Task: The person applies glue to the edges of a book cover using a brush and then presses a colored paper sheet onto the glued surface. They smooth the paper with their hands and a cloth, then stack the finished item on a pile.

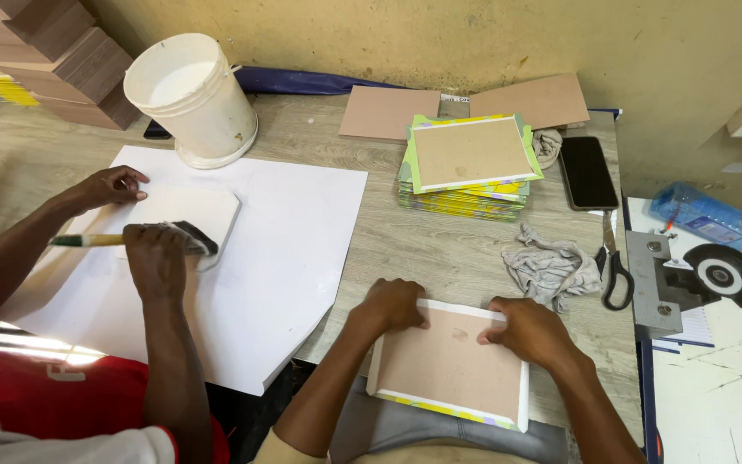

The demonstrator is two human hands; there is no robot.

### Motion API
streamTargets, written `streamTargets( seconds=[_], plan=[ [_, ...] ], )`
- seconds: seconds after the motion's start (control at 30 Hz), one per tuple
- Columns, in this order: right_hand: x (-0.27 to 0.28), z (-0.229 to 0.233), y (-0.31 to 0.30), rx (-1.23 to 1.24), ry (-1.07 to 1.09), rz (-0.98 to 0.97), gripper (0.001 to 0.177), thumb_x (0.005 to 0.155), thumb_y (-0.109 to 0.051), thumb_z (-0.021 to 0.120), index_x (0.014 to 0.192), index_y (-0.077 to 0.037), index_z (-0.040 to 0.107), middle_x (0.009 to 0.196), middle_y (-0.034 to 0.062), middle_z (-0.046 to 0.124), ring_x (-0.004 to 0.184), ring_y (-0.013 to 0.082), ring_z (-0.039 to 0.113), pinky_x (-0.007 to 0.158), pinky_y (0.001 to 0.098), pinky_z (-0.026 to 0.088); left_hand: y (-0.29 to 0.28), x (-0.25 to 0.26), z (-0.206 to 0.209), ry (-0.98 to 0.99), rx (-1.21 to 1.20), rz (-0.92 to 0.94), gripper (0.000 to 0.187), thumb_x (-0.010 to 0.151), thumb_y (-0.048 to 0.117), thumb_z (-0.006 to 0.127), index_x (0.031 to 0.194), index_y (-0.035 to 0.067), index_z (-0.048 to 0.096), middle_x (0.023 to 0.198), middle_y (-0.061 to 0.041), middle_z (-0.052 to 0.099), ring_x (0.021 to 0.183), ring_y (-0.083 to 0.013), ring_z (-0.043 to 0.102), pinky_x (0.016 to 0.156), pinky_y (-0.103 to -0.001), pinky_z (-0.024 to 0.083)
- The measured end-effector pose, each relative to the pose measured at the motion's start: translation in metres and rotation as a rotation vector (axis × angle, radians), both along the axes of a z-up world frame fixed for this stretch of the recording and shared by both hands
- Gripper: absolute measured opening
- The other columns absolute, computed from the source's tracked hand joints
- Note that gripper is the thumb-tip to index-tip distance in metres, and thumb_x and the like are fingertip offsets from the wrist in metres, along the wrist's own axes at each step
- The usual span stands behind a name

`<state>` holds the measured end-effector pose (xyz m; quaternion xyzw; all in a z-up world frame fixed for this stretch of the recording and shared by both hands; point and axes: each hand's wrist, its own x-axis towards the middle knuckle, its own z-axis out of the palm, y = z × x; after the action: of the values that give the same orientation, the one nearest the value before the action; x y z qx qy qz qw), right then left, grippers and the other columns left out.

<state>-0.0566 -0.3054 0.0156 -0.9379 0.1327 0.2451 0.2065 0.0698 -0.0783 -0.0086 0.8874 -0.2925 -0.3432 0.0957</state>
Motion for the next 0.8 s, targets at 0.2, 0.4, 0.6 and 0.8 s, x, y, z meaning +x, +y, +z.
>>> streamTargets(
  seconds=[0.2,0.4,0.6,0.8],
  plan=[
    [-0.002,-0.019,-0.012,0.071,-0.079,-0.051,0.036,0.085,-0.030,0.086,0.119,-0.020,0.078,0.118,0.0141,0.083,0.120,0.0428,0.075,0.101,0.0541,0.058,0.016,0.007,-0.011,-0.029,-0.150,0.080,0.055,0.093,0.026,0.077,0.145,0.012,0.066,0.134,-0.019,0.073,0.131,-0.0399,0.066,0.116,-0.052,0.040],
    [0.024,-0.103,-0.028,-0.110,-0.543,-0.109,0.042,0.087,-0.044,0.084,0.121,-0.020,0.081,0.124,0.0061,0.067,0.124,0.0356,0.065,0.103,0.0496,0.053,0.001,0.034,-0.051,-0.466,-0.248,0.186,0.033,0.098,0.033,0.074,0.130,0.023,0.075,0.131,0.002,0.065,0.139,-0.0287,0.051,0.118,-0.047,0.036],
    [-0.019,-0.134,0.019,-0.447,-0.815,-0.029,0.048,0.103,-0.034,0.067,0.142,-0.005,0.067,0.108,0.0112,0.067,0.098,0.0380,0.062,0.088,0.0491,0.052,-0.040,-0.031,-0.134,-0.900,-0.504,0.135,0.068,0.084,0.004,0.048,0.149,-0.015,0.053,0.158,-0.035,0.052,0.155,-0.0508,0.041,0.134,-0.058,0.022],
    [-0.025,-0.066,-0.007,-0.055,-0.727,-0.202,0.035,0.097,-0.013,0.075,0.132,-0.008,0.075,0.129,0.0154,0.068,0.115,0.0380,0.062,0.080,0.0516,0.060,-0.059,-0.084,-0.068,-0.846,-0.689,-0.027,0.046,0.092,0.004,0.061,0.138,0.001,0.067,0.129,-0.015,0.069,0.127,-0.0379,0.061,0.126,-0.056,0.035]
  ],
)
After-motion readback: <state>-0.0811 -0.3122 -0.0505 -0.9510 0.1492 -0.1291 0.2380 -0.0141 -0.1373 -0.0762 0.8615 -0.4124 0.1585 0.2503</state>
